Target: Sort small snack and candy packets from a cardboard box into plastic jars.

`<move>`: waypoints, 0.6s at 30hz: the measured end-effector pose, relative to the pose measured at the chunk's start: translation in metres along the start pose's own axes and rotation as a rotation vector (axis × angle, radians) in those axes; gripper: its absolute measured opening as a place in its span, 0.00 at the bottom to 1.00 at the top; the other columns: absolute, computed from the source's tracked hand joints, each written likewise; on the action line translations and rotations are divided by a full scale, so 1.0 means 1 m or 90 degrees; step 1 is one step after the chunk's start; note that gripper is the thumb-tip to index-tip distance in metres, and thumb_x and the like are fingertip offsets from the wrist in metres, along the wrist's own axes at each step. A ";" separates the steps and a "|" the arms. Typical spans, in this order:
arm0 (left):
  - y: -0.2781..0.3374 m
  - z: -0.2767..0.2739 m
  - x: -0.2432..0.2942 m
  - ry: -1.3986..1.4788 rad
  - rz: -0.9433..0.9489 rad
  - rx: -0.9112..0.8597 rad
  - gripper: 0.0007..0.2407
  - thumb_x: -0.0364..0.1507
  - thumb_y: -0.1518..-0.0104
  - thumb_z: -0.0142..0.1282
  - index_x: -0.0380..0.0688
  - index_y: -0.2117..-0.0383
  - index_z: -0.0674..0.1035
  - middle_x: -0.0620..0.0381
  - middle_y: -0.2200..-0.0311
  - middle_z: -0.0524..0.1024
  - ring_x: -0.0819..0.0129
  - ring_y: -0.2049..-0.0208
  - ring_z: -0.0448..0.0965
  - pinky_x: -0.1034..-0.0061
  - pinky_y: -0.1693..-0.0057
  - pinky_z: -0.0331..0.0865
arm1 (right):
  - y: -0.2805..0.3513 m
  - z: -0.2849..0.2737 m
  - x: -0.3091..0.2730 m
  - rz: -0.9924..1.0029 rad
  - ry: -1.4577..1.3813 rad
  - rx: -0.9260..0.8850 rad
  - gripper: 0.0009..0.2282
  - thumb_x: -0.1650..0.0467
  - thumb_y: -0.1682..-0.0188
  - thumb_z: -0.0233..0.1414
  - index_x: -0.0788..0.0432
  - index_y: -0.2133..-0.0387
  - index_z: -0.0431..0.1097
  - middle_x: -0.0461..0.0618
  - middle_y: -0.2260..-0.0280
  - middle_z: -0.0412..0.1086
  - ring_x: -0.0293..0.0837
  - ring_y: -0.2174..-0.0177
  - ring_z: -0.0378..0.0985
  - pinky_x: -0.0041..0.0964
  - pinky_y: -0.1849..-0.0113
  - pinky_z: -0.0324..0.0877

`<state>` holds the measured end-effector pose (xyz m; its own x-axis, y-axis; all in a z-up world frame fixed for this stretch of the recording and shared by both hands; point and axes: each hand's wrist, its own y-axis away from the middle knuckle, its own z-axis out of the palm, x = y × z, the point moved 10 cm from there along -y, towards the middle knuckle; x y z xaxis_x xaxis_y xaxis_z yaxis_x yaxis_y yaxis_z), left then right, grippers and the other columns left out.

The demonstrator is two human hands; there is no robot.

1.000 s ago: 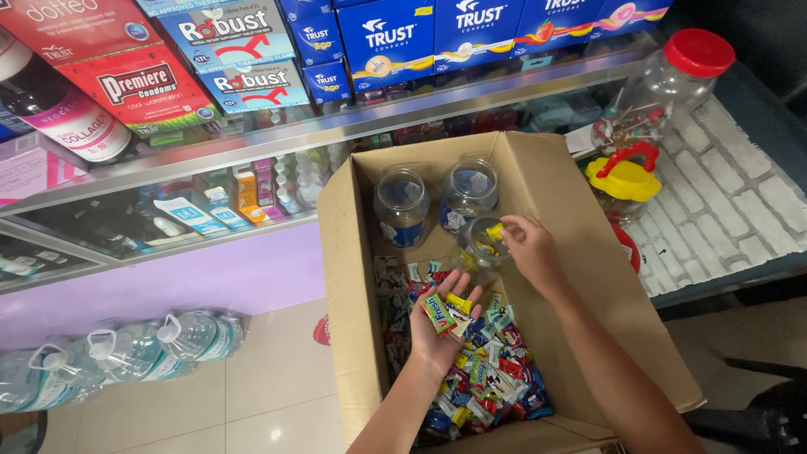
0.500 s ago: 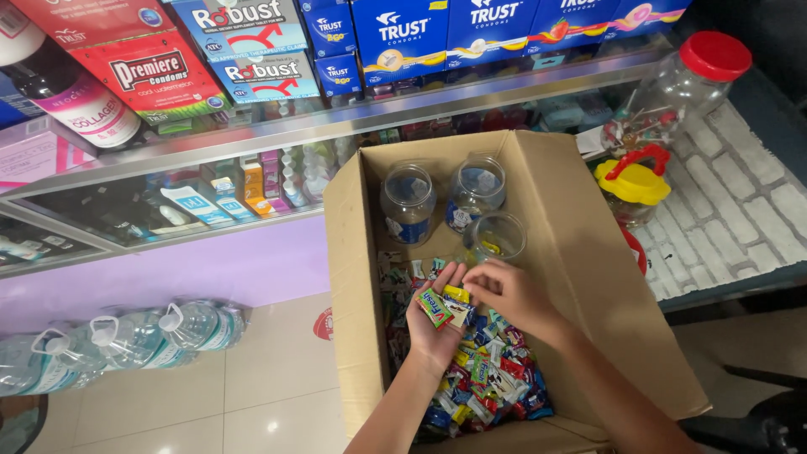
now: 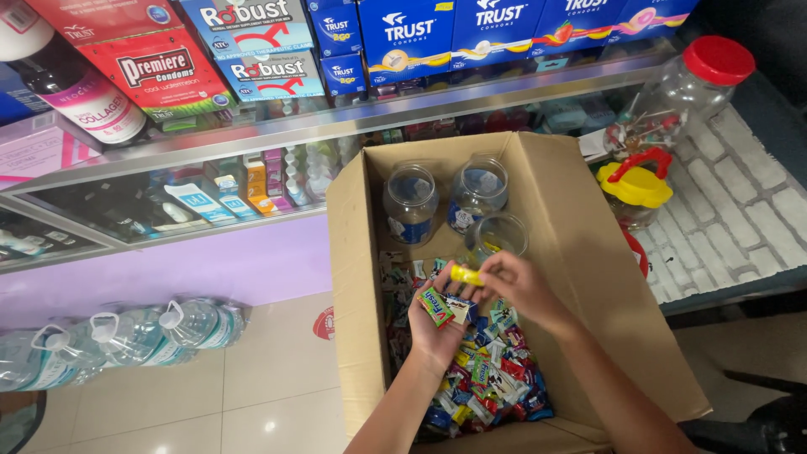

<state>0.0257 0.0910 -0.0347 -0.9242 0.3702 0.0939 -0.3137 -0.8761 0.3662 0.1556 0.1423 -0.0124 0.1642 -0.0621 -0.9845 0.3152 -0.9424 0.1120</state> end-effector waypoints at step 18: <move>-0.020 -0.034 0.012 -0.006 0.085 0.039 0.20 0.36 0.30 0.30 0.38 0.40 0.69 0.47 0.41 0.72 0.56 0.37 0.70 0.63 0.32 0.64 | -0.004 -0.001 0.056 0.035 0.063 -0.030 0.11 0.66 0.44 0.53 0.63 0.64 0.77 0.44 0.74 0.74 0.32 0.76 0.74 0.27 0.73 0.70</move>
<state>0.0138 0.1022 -0.0723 -0.9547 0.2548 0.1539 -0.1741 -0.8973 0.4056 0.1646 0.1430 -0.0675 0.2729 -0.0780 -0.9589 0.3459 -0.9221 0.1735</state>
